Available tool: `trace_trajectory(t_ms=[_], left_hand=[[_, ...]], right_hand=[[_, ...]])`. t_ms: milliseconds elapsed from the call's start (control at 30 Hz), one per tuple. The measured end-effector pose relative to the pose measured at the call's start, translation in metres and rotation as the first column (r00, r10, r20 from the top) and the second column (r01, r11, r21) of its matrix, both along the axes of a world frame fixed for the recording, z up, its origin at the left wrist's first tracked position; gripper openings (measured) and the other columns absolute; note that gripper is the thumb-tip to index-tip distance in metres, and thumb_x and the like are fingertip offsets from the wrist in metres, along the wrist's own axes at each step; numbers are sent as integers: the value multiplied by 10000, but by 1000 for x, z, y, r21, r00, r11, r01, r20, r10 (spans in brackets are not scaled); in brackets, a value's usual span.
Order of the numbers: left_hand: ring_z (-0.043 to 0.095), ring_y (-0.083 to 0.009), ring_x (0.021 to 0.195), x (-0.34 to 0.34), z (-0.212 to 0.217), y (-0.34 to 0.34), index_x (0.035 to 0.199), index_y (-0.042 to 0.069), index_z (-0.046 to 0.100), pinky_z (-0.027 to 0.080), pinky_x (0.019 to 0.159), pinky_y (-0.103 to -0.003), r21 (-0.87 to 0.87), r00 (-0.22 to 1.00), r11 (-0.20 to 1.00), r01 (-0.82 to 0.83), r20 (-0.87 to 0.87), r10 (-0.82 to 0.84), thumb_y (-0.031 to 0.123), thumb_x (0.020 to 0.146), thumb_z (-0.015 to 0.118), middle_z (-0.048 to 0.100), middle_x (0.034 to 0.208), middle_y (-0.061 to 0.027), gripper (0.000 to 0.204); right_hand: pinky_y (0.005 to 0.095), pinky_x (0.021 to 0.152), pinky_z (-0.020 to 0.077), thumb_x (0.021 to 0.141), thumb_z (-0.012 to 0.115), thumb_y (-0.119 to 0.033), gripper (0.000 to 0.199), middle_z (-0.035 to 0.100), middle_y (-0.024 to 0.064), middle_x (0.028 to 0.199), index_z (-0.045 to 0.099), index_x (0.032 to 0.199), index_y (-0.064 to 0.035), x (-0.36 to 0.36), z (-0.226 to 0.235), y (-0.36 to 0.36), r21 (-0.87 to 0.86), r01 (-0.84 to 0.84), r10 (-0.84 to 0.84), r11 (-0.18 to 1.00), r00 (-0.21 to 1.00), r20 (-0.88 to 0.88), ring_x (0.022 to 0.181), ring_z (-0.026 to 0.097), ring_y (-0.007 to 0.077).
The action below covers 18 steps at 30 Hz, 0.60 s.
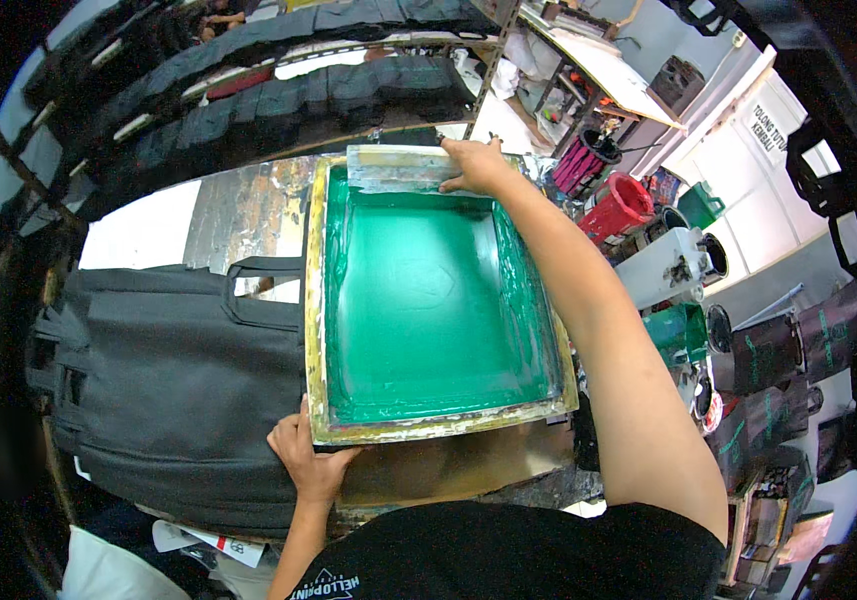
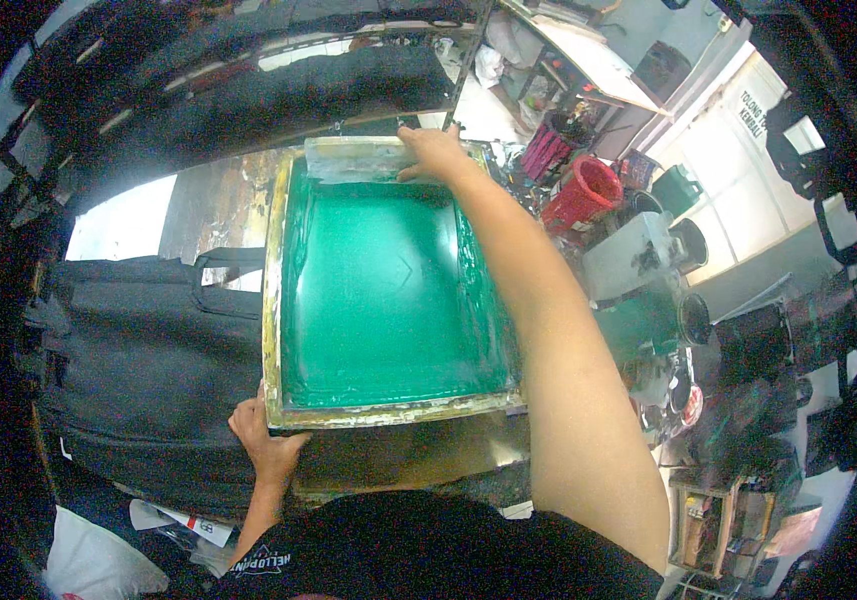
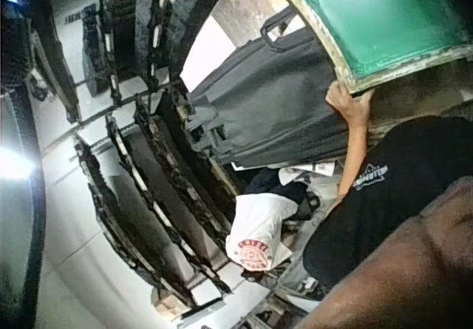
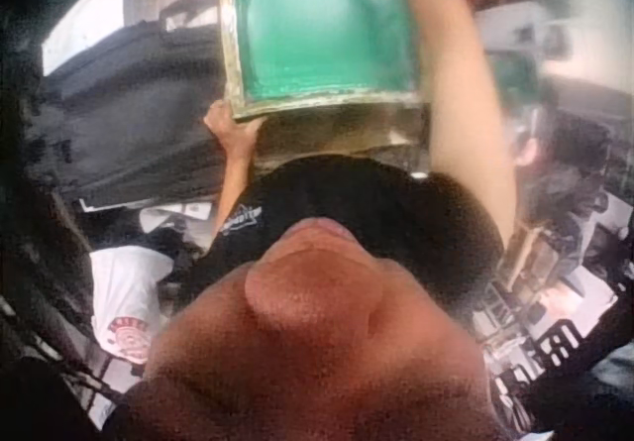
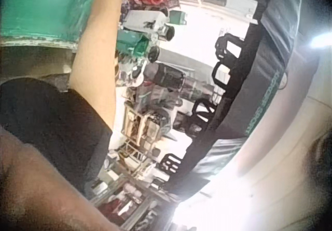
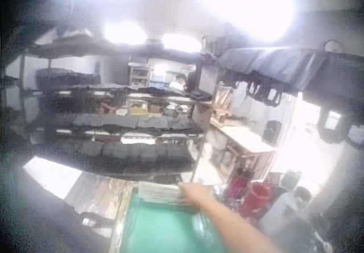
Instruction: The person performs screen printing on black fabric bags by placing a bag on the printing bed, lowering a screen, and using a squeegee to apply green ink through the stencil. The person lifts the screen and removes the printed bag before repeating the process with another bag.
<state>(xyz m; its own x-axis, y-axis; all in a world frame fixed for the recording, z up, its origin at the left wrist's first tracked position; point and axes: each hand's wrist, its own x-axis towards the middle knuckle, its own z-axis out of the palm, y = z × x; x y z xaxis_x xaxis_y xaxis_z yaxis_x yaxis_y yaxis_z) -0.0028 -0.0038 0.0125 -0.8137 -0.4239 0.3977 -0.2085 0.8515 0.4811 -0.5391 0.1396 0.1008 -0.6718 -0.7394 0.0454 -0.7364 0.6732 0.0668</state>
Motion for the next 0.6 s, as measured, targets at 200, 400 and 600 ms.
trace_trajectory(t_ms=[200,400,600], left_hand=[[513,-295,1009,0,7,6,1462,38,581,349,947,-463,32,999,998,-49,10,49,594,541,940,541,1056,-88,1135],[534,-285,1018,0,4,5,1481,45,564,337,972,-464,21,999,999,-30,-18,30,573,545,948,573,1072,-82,1141],[545,-245,899,1,7,8,1496,8,533,316,938,-436,58,999,998,-13,-42,15,611,582,927,644,942,-47,1164]], right_hand=[[668,943,433,791,879,-383,640,707,103,1214,546,1279,-137,47,23,18,-139,30,-41,990,996,-83,1174,669,351],[635,916,441,773,880,-345,607,718,133,1079,561,1239,-122,110,58,50,-204,-5,-10,979,998,-69,1110,675,386],[511,852,417,755,877,-386,576,682,137,1027,556,1134,-94,228,66,112,-151,-117,129,982,989,70,1040,650,377]])
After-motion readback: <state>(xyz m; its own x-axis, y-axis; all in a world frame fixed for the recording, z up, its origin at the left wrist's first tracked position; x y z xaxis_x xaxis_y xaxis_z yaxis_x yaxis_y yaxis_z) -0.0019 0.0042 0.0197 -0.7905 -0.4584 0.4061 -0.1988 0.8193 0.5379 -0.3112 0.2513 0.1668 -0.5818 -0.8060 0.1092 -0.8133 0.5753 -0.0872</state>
